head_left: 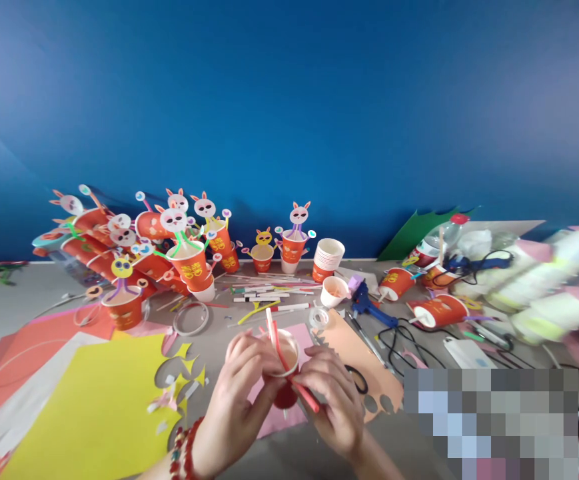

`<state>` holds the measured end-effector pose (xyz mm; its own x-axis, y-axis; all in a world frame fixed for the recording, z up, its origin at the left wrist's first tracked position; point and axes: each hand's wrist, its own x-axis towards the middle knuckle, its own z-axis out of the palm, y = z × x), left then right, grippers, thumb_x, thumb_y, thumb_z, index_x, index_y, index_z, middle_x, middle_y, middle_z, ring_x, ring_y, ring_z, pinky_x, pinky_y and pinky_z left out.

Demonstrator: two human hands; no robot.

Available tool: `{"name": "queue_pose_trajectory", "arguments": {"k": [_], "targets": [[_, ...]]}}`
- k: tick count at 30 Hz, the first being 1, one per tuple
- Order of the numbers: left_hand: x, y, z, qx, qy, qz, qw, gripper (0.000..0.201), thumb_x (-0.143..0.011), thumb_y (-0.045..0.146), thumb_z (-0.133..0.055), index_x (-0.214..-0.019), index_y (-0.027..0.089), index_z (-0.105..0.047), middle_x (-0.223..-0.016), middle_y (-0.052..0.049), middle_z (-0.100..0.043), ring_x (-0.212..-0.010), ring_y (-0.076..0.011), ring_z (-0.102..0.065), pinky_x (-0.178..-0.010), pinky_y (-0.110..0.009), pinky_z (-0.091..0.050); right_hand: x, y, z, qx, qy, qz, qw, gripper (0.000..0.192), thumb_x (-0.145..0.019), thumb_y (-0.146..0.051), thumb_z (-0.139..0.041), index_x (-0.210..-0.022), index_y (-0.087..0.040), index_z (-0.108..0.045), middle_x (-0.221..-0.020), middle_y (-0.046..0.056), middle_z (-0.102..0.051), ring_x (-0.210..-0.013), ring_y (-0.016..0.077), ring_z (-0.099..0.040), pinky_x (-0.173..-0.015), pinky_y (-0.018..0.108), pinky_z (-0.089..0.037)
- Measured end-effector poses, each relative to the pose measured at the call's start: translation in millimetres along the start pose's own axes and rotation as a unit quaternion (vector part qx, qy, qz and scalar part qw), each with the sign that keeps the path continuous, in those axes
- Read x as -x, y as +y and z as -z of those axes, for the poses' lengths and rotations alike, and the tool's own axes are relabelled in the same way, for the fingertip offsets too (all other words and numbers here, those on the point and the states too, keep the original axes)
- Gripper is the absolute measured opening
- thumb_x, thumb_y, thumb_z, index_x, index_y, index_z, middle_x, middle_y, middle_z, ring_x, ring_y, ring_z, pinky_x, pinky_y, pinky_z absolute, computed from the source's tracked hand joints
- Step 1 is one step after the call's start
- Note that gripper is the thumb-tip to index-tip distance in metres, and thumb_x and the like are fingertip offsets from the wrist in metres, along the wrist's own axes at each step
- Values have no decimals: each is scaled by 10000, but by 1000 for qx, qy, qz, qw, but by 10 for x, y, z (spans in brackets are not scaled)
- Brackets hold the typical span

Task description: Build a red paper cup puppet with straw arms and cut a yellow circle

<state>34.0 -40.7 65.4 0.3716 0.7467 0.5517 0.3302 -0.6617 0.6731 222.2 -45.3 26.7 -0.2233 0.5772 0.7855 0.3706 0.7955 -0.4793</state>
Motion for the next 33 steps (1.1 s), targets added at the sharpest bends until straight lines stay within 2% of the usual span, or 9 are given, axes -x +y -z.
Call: {"name": "queue_pose_trajectory", "arguments": {"k": [4, 8, 13, 17, 23, 26, 31, 33], "targets": [[4, 23, 6, 15, -18, 1, 1000, 168, -911, 31, -512, -915, 194, -549, -879, -18, -645, -879, -176, -569, -977, -425, -377, 2, -7, 10, -2, -4, 2, 1000, 167, -925, -106, -515, -1011, -194, -629, -814, 53, -678, -745, 199, -636, -817, 455, -561], [7, 7, -4, 9, -11, 9, 1000, 163, -915, 38, -516, -918, 196, -551, -888, -15, -659, -875, -165, -585, -1025, -437, -360, -1, 0, 14, -5, -7, 7, 1000, 181, -922, -100, -521, -1036, -188, -631, -832, 60, -683, -767, 200, -636, -832, 460, -554], [26, 9, -24, -43, 15, -1, 999, 171, -910, 45, -541, -929, 213, -570, -870, 6, -703, -861, -153, -628, -1115, -487, -267, -31, -2, 4, 1, -3, 5, 1000, 181, -912, -86, -526, -1020, -187, -630, -825, 60, -687, -764, 200, -634, -828, 451, -548], [36, 30, -31, -73, 18, 5, 997, 181, -915, 51, -546, -952, 219, -603, -901, 1, -725, -883, -154, -636, -1123, -496, -254, -38, 8, 11, 1, -4, 7, 1000, 166, -918, -109, -523, -1014, -186, -635, -838, 68, -696, -767, 206, -644, -837, 458, -550], [-20, 45, 16, -71, -1, -14, 997, 200, -923, 45, -536, -931, 224, -623, -786, 47, -731, -732, -116, -622, -1119, -440, -240, -52, 33, 60, 10, -34, 17, 999, 187, -903, -100, -546, -1036, -184, -647, -867, 73, -718, -786, 208, -662, -887, 476, -537], [-49, 38, 59, -72, -22, -16, 997, 200, -915, 39, -549, -881, 222, -623, -761, 59, -726, -732, -114, -624, -1131, -432, -216, -73, 44, 76, 0, -50, 21, 999, 203, -896, -87, -543, -1044, -191, -635, -885, 74, -721, -786, 206, -659, -886, 481, -536], [-64, 29, 106, -75, -39, -28, 996, 209, -903, 40, -554, -888, 229, -643, -800, 50, -740, -752, -131, -627, -1142, -466, -193, -85, 54, 85, -18, -39, -5, 999, 157, -904, -111, -547, -1011, -205, -616, -852, 61, -706, -758, 204, -661, -882, 479, -543], [-73, 36, 121, -70, -37, -41, 996, 207, -902, 49, -561, -918, 235, -649, -841, 43, -754, -771, -137, -638, -1149, -473, -192, -83, 54, 99, -2, -38, -19, 999, 187, -905, -139, -556, -1071, -206, -612, -890, 74, -705, -834, 231, -672, -884, 474, -547]]}}
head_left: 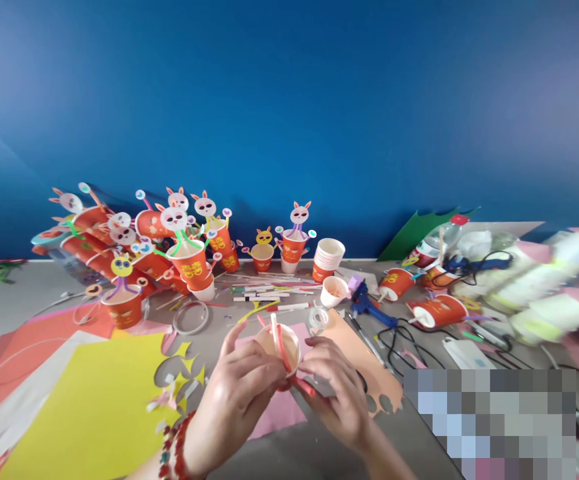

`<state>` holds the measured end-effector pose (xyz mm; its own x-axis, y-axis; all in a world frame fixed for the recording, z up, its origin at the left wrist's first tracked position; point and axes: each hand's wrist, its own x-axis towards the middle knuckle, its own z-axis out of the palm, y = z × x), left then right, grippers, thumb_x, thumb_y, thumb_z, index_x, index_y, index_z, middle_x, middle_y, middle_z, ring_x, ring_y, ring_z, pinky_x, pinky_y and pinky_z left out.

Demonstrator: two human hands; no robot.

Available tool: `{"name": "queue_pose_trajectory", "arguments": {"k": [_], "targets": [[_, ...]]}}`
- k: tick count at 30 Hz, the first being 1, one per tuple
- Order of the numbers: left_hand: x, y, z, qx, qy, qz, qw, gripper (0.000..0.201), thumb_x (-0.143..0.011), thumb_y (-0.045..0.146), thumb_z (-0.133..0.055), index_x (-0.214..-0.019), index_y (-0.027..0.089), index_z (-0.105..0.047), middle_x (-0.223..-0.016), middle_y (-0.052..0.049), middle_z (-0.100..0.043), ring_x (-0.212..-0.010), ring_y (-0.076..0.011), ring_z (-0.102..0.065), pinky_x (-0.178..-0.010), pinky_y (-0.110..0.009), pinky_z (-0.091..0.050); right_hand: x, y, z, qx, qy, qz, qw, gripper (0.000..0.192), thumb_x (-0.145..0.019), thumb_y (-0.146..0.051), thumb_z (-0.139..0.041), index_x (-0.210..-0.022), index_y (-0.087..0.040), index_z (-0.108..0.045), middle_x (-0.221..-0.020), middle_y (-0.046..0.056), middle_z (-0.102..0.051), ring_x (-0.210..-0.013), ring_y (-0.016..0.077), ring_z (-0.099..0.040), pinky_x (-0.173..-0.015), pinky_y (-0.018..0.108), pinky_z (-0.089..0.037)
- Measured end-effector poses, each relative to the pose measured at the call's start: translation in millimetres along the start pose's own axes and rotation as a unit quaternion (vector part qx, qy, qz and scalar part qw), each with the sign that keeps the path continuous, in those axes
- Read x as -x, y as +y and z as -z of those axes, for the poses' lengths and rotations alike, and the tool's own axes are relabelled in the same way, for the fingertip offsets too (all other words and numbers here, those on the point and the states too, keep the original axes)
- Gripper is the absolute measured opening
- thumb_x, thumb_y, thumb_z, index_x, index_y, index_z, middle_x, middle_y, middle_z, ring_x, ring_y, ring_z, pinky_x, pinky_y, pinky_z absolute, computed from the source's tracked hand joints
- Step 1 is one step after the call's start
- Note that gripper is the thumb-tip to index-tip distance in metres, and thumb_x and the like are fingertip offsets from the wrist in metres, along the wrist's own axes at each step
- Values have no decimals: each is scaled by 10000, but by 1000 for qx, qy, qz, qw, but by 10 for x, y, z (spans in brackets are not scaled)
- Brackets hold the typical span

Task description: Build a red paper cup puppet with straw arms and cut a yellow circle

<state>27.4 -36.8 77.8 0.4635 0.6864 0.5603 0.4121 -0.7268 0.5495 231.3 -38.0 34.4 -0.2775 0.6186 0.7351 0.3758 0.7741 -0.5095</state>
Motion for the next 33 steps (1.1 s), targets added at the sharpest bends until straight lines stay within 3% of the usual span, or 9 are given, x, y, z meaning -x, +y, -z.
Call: {"name": "queue_pose_trajectory", "arguments": {"k": [4, 7, 12, 15, 19, 24, 33], "targets": [[-39, 21, 44, -16, -11, -26, 999, 217, -912, 50, -544, -934, 236, -654, -828, 47, -758, -757, -133, -647, -1161, -471, -184, -13, -4, 52, 27, -42, 4, 999, 315, -894, -135, -570, -1199, -213, -593, -977, 88, -702, -955, 259, -659, -930, 479, -529], [-69, 25, 78, -54, -22, -59, 997, 221, -911, 39, -520, -945, 214, -652, -819, 41, -759, -738, -137, -635, -1165, -486, -179, -45, -18, 93, 30, -81, -12, 996, 233, -907, -178, -592, -1137, -216, -610, -955, 79, -697, -907, 245, -652, -939, 460, -516], [-63, -1, 107, -77, -48, -79, 993, 236, -929, 45, -474, -916, 212, -640, -838, 32, -757, -766, -147, -617, -1171, -534, -167, -95, -73, 146, 40, -142, -90, 985, 255, -928, -290, -627, -1163, -192, -611, -849, 58, -688, -767, 205, -637, -686, 310, -527], [-53, 0, 126, -77, -65, -71, 992, 216, -933, 69, -496, -932, 230, -640, -893, 31, -752, -864, -165, -607, -1170, -539, -179, -102, -106, 156, 4, -167, -110, 980, 220, -932, -320, -626, -1115, -200, -642, -776, 23, -686, -682, 170, -630, -629, 267, -489], [-67, 10, 161, -84, -58, -70, 992, 272, -909, 38, -509, -973, 259, -653, -970, 19, -725, -946, -183, -576, -1153, -553, -213, -48, -115, 107, -77, -162, -204, 962, 152, -912, -342, -645, -978, -208, -676, -639, -31, -627, -549, 120, -576, -539, 216, -443], [-69, 17, 155, -68, -47, -69, 994, 286, -893, 3, -507, -943, 240, -660, -948, 3, -700, -937, -177, -569, -1155, -549, -210, 40, -100, 32, -172, -122, -265, 941, 166, -892, -324, -662, -998, -197, -671, -520, -74, -520, -456, 90, -465, -496, 203, -398], [-43, 85, 96, -10, -29, -19, 999, 197, -899, 54, -552, -952, 225, -634, -951, 15, -719, -956, -170, -583, -1175, -511, -166, 89, -100, -48, -345, -93, -368, 859, 221, -885, -393, -678, -962, -194, -624, -524, -68, -539, -420, 61, -439, -431, 158, -362]]}}
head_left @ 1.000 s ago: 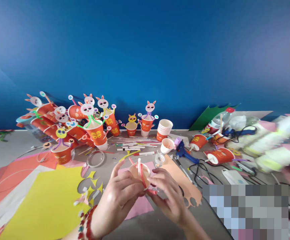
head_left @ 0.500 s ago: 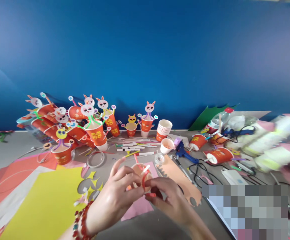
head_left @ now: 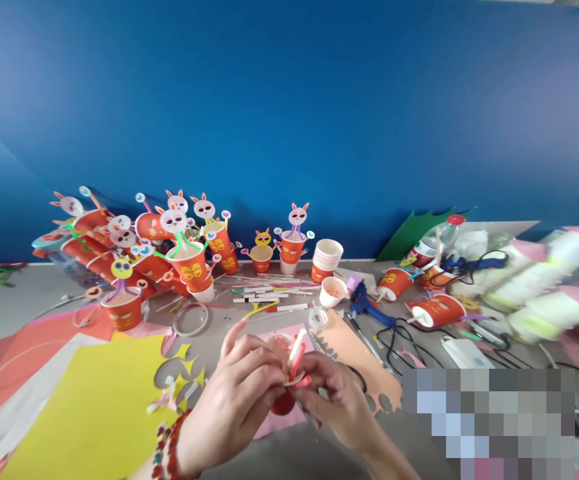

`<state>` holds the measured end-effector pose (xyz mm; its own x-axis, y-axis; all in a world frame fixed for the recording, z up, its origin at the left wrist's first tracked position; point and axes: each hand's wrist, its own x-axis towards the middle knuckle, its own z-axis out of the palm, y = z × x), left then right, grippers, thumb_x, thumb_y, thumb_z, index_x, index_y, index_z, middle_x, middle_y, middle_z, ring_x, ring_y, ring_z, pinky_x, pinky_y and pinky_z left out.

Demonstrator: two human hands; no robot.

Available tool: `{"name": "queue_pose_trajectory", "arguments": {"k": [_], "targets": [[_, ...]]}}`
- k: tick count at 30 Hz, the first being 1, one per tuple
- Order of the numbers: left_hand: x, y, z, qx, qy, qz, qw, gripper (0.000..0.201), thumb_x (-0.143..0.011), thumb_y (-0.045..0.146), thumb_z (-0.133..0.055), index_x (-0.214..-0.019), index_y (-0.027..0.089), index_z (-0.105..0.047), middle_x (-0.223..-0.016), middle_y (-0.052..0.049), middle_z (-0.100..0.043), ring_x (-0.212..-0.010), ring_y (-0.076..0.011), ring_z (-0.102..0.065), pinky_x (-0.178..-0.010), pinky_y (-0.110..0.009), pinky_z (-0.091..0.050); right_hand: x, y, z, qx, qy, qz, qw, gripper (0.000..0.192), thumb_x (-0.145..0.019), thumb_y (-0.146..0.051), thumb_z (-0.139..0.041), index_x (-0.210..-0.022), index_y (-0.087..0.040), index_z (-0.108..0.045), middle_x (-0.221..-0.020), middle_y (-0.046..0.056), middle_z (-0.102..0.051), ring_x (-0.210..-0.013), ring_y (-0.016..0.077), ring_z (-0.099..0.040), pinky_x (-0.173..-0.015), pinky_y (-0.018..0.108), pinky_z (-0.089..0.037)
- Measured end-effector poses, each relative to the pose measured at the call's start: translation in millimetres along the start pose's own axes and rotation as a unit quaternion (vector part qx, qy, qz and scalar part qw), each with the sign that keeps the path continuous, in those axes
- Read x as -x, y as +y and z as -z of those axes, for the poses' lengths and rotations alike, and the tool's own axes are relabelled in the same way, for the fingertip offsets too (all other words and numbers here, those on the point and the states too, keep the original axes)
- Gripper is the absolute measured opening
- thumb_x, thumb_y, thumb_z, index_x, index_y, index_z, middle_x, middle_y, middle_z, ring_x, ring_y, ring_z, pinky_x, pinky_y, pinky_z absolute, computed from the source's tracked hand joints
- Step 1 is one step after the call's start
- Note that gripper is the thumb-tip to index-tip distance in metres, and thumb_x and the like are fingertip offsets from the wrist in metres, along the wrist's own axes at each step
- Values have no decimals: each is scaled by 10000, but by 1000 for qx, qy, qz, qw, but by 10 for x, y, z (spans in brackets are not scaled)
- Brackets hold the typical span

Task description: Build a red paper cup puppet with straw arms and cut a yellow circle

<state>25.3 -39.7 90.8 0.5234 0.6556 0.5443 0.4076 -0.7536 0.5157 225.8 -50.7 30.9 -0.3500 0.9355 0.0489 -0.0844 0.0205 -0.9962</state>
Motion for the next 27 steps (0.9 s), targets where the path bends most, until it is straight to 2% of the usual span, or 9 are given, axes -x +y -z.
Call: {"name": "queue_pose_trajectory", "arguments": {"k": [7, 12, 18, 22, 27], "targets": [[28, -22, -82, -14, -1, 44, 999, 128, -847, 166, -701, -935, 229, -633, -926, 25, -725, -961, -183, -605, -1173, -505, -143, -24, 10, -37, -40, 17, -13, 999, 236, -866, -388, -713, -911, -183, -605, -547, -63, -544, -443, 50, -448, -442, 146, -387], [4, -34, -129, -39, 39, 25, 998, 65, -884, 161, -659, -890, 223, -642, -857, 43, -737, -863, -160, -623, -1166, -500, -141, -61, 13, -34, -104, 19, -31, 994, 311, -797, -415, -779, -829, -185, -573, -514, -75, -534, -394, 39, -445, -403, 131, -369], [1, -5, -169, -56, 47, 33, 997, 89, -893, 149, -639, -856, 230, -647, -845, 51, -738, -865, -160, -628, -1163, -481, -122, -100, 107, -63, -175, 16, -55, 983, 350, -734, -395, -835, -802, -191, -560, -463, -93, -522, -346, 26, -402, -372, 114, -353], [24, -10, -213, -41, 57, 56, 996, 125, -883, 115, -637, -838, 232, -643, -836, 48, -731, -845, -157, -625, -1150, -493, -156, -101, 137, -82, -188, 21, -44, 981, 339, -741, -393, -831, -801, -187, -569, -469, -94, -518, -345, 23, -395, -369, 113, -359], [53, -49, -233, -17, 51, 71, 996, 140, -871, 97, -643, -850, 235, -633, -828, 39, -721, -861, -164, -622, -1124, -504, -224, -88, 49, -67, -157, 7, -40, 987, 319, -746, -356, -836, -849, -192, -583, -487, -100, -508, -377, 23, -409, -402, 114, -362]]}}
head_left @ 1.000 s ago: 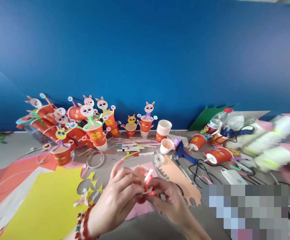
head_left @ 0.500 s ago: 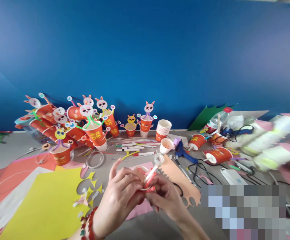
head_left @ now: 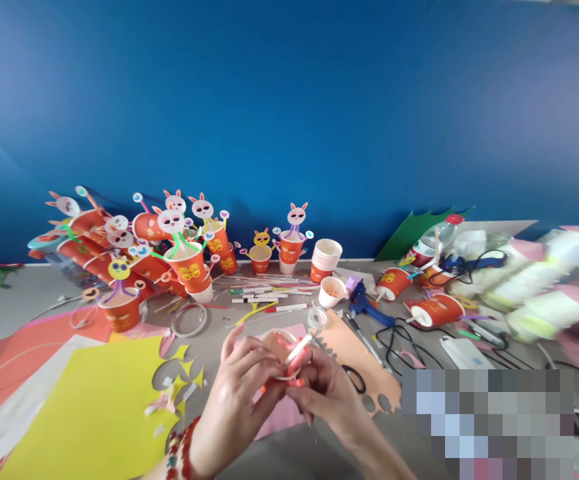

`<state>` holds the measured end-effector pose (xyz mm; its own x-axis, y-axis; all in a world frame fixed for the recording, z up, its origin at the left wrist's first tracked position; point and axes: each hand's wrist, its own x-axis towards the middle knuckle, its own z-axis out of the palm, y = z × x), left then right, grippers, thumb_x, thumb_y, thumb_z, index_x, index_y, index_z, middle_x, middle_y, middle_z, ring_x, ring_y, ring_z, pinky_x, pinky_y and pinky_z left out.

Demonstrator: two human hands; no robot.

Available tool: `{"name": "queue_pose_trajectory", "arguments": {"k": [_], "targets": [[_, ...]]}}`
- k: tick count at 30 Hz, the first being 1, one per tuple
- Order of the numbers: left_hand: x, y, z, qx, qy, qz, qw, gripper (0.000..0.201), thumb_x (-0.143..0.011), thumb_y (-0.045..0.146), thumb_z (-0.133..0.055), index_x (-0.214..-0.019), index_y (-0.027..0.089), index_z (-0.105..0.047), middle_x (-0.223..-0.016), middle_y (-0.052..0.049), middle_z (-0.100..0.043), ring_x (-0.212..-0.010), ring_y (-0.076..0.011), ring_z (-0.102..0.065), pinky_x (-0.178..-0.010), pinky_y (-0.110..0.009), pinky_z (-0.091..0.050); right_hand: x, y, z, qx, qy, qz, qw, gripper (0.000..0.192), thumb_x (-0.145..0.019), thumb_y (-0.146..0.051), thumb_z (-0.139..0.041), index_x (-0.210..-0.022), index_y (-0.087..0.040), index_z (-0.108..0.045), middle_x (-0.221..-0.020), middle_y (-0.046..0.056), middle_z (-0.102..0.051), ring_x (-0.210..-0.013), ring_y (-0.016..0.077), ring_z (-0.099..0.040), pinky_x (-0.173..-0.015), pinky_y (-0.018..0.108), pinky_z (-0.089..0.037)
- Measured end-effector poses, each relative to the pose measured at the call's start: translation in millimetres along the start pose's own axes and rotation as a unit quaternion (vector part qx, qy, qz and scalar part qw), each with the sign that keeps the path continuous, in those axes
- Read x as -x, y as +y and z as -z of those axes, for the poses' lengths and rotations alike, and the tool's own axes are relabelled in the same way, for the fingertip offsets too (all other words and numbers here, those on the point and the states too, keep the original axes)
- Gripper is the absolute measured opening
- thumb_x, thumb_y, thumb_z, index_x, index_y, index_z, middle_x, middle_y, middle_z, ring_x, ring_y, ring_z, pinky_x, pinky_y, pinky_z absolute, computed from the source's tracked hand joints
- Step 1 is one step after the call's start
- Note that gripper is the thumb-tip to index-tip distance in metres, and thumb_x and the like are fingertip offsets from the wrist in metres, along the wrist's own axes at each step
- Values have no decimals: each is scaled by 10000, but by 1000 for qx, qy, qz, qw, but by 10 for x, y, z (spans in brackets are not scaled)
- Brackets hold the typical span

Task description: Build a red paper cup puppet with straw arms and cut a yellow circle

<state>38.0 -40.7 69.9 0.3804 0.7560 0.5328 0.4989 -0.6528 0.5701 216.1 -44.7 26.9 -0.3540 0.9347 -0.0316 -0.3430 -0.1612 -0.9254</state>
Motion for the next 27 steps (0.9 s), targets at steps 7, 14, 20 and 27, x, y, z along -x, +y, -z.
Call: {"name": "queue_pose_trajectory", "arguments": {"k": [7, 14, 20, 27], "targets": [[9, -5, 1, 4, -15, 23, 1000, 140, -876, 96, -618, -862, 233, -644, -863, 19, -712, -883, -170, -624, -1130, -520, -217, 27, -45, -32, 67, 26, 43, 996, 269, -812, -381, -774, -830, -190, -587, -552, -65, -547, -418, 39, -431, -417, 140, -374], [19, 1, -15, 9, -1, 13, 1000, 98, -889, 145, -624, -882, 239, -653, -842, 12, -726, -879, -183, -628, -1117, -518, -250, 58, -1, -82, 131, 68, 82, 986, 255, -835, -392, -743, -820, -184, -596, -659, -28, -556, -502, 74, -490, -468, 186, -403], [14, -52, -12, 42, 3, -3, 999, 140, -865, 100, -625, -894, 235, -649, -849, 1, -731, -868, -183, -638, -1099, -506, -291, 106, 18, -71, 189, 67, 92, 975, 197, -865, -348, -716, -940, -204, -603, -628, -41, -543, -529, 99, -506, -536, 222, -414], [50, -55, 8, 75, 5, -7, 997, 186, -836, 59, -626, -891, 236, -644, -848, 8, -733, -903, -185, -642, -1115, -505, -266, 116, -1, -86, 187, 20, 90, 978, 223, -893, -400, -664, -957, -199, -591, -644, -39, -527, -501, 88, -488, -486, 209, -398]]}}
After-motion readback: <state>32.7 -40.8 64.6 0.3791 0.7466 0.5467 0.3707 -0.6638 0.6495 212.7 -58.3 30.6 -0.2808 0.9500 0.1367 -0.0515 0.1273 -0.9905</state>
